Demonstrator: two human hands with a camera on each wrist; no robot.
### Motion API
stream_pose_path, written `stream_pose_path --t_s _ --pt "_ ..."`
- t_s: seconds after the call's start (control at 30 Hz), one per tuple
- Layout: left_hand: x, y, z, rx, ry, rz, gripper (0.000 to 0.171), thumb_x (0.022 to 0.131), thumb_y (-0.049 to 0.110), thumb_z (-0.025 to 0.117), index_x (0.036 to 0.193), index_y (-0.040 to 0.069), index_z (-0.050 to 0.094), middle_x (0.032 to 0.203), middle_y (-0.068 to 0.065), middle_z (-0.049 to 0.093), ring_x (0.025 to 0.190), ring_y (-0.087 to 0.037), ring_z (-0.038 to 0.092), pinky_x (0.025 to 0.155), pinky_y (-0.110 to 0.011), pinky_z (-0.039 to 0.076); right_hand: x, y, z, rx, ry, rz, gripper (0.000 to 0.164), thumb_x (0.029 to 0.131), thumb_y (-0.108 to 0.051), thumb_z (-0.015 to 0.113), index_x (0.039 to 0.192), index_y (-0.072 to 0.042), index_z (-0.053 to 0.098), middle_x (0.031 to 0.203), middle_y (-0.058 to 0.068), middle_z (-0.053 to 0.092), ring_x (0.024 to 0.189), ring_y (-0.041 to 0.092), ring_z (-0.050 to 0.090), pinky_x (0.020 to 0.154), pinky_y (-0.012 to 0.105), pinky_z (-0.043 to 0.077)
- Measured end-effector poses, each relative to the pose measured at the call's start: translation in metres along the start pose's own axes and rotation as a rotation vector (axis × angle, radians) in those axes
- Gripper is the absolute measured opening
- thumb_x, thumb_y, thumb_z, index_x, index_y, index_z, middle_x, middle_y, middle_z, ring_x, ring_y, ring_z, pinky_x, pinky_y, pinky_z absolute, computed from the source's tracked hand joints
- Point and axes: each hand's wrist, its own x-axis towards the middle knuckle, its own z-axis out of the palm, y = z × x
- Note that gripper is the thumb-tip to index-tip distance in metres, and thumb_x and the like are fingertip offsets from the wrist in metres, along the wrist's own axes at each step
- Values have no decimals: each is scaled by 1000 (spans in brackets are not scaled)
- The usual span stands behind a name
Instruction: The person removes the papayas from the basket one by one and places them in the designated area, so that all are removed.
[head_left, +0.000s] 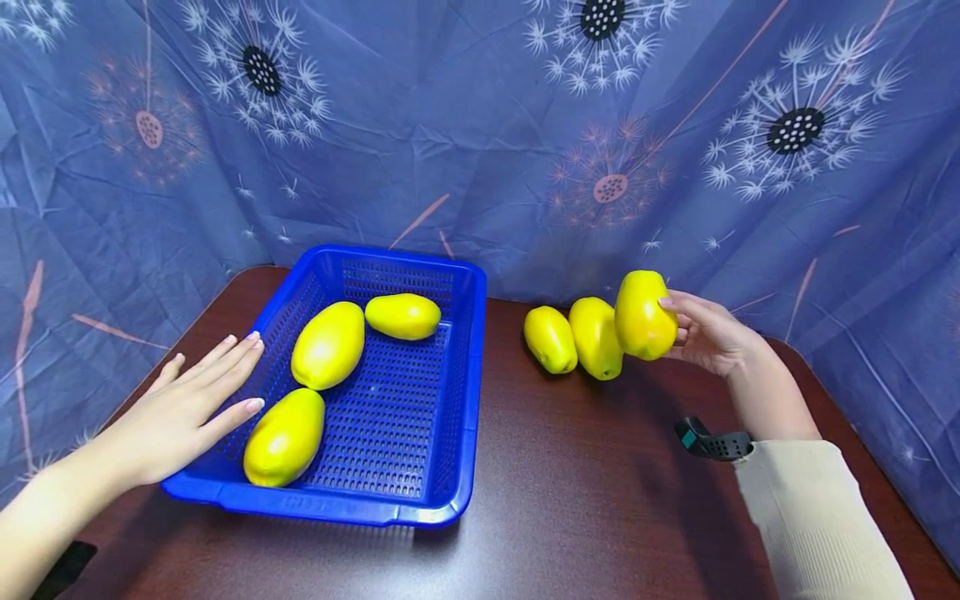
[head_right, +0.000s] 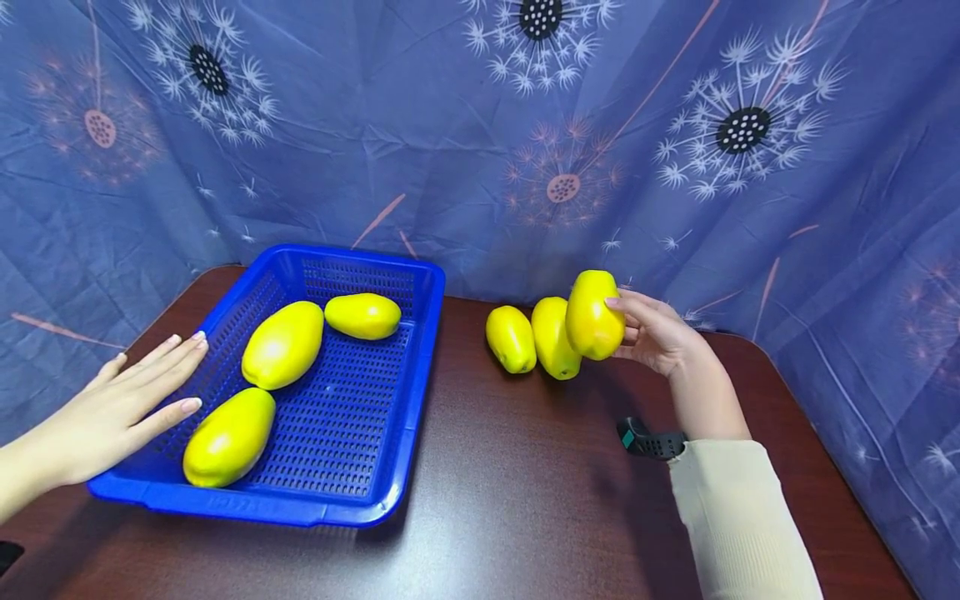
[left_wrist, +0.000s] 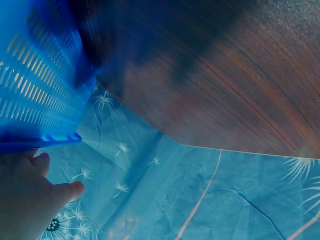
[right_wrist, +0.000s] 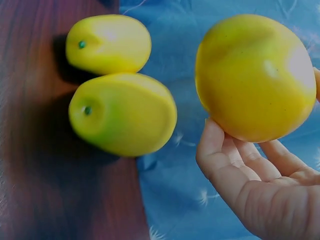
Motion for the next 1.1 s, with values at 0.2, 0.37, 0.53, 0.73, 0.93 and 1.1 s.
stream_pose_path --t_s 0.2,0.37,0.53,0.73,0.93,1.1 --pt "-1 0 1 0 8 6 65 96 34 49 150 12 20 153 -12 21 143 -19 1 105 -61 -10 -5 13 -19 57 -3 25 20 95 -14 48 101 -17 67 94 6 69 84 23 67 72 42 54" --pt "-3 -1 1 7 4 -3 65 96 35 49 150 13 19 153 -11 21 143 -20 3 105 -60 -10 -7 24 -38 95 34 54 19 95 -16 49 96 -17 68 92 5 69 83 23 67 71 42 54" --pt "-4 -2 0 15 9 -2 65 96 34 48 150 13 19 153 -11 21 143 -20 3 105 -60 -11 -7 40 -53 92 83 99 19 95 -20 51 91 -20 70 89 2 70 81 21 68 70 41 54" --pt "-4 -3 0 14 7 -3 65 96 35 48 150 13 19 153 -11 21 143 -21 3 105 -60 -11 -6 54 -66 55 165 143 17 93 -24 54 86 -27 69 86 -2 70 78 17 67 67 40 54" --pt "-1 0 -2 13 -18 -17 66 96 37 47 150 13 17 153 -12 21 143 -23 4 103 -60 -15 -6 64 -72 39 209 161 16 93 -26 55 84 -29 67 84 -5 69 77 15 66 67 38 53" --pt "1 1 -3 20 -11 -16 66 96 37 48 150 13 18 153 -11 22 142 -23 5 102 -61 -16 1 70 -73 16 249 167 12 93 -28 55 84 -31 63 82 -8 68 76 11 65 67 36 50"
